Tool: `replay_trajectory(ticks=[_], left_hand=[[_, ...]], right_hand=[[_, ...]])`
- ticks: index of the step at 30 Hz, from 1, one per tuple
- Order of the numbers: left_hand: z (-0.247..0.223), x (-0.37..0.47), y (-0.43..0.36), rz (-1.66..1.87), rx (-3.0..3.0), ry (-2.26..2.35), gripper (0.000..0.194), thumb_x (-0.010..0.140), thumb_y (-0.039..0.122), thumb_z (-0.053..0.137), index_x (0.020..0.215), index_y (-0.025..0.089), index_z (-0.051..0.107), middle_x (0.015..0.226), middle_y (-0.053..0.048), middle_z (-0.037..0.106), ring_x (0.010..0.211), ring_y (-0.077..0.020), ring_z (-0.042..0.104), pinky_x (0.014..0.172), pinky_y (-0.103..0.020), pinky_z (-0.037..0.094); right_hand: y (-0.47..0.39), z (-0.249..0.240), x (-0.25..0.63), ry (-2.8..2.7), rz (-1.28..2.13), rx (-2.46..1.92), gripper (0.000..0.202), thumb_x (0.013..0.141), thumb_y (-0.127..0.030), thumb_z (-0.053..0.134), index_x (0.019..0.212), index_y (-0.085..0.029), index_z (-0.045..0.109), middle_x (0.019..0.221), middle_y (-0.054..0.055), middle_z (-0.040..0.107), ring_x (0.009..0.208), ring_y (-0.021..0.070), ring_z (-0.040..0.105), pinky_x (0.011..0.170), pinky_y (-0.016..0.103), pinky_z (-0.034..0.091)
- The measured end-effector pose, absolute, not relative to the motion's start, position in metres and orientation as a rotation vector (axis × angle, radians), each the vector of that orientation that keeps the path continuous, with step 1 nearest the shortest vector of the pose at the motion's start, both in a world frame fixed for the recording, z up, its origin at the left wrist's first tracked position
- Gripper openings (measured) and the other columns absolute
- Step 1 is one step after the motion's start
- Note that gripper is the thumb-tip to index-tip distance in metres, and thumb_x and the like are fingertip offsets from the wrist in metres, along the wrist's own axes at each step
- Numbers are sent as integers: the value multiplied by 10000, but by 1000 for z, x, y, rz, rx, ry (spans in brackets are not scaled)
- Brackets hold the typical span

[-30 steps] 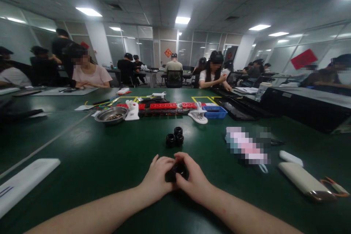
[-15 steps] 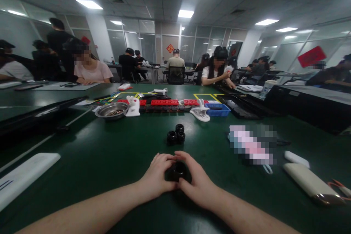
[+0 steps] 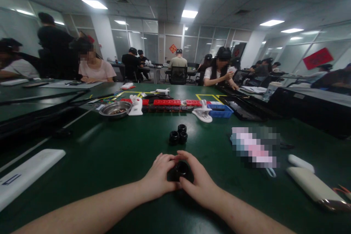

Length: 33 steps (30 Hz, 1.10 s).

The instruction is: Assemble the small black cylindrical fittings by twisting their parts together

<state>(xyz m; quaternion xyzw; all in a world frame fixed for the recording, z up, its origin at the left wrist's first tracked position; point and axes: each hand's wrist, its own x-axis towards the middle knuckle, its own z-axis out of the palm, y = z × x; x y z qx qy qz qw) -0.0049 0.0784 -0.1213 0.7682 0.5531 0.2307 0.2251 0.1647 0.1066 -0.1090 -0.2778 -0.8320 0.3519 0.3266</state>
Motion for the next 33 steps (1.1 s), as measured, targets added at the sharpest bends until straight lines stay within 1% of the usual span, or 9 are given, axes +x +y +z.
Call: replay_trajectory(ticks=[7,11,14,19,21,23,27,29,33], left_hand=[[-120,-4,78,664,2151,1532,401,623,397,661,987,247,583,1073,-37,532,1040,-257,465,1015,-489,186],[-125,-6,79,648,2153,1513,491,647,415,636,1097,256,520,1117,-50,517,1078,-263,440,1019,-513,151],[-127,-7,80,633,2149,1507,493,647,401,636,1103,257,518,1156,-54,497,1110,-268,416,1027,-517,126],[-122,-5,78,642,2167,1519,386,632,381,651,982,238,577,1087,-42,524,1055,-255,453,1022,-501,158],[-121,-5,77,649,2170,1520,390,636,378,649,994,241,572,1089,-40,522,1056,-255,454,1020,-495,168],[-122,-5,77,658,2169,1524,436,637,365,649,1043,243,550,1114,-43,515,1075,-257,444,1022,-488,173],[-126,-6,78,656,2180,1535,485,633,349,650,1088,235,528,1151,-56,505,1097,-265,426,1020,-490,173],[-127,-6,79,667,2190,1535,440,623,340,659,1037,234,557,1137,-54,511,1080,-265,435,1008,-478,201],[-125,-4,78,719,2182,1532,394,608,309,672,978,226,565,1073,-46,536,1017,-251,470,972,-451,263]], right_hand=[[111,-115,161,-2075,873,-919,536,625,-149,621,1113,-205,407,955,48,541,920,211,528,840,385,426],[109,-112,163,-2144,929,-723,555,638,-52,492,1159,-203,379,1048,63,545,998,196,513,914,383,385],[107,-109,166,-2185,893,-670,626,625,-42,483,1212,-211,342,1170,82,481,1088,217,455,953,411,344],[109,-114,162,-2103,796,-855,559,623,-176,643,1127,-200,403,1001,60,514,950,222,501,855,389,413],[109,-115,159,-2071,812,-890,515,611,-168,643,1078,-195,428,942,48,522,897,210,515,817,373,432],[107,-115,157,-2067,851,-848,486,624,-109,578,1078,-191,426,956,51,531,913,201,519,842,370,422],[103,-111,160,-2136,891,-687,609,596,-26,464,1174,-193,364,1146,85,483,1077,216,455,946,405,348],[102,-110,161,-2146,849,-702,609,610,-53,496,1186,-197,357,1181,93,455,1106,234,428,954,427,332],[105,-112,158,-2112,814,-846,556,623,-166,624,1133,-177,403,1043,79,501,992,230,483,888,408,387]])
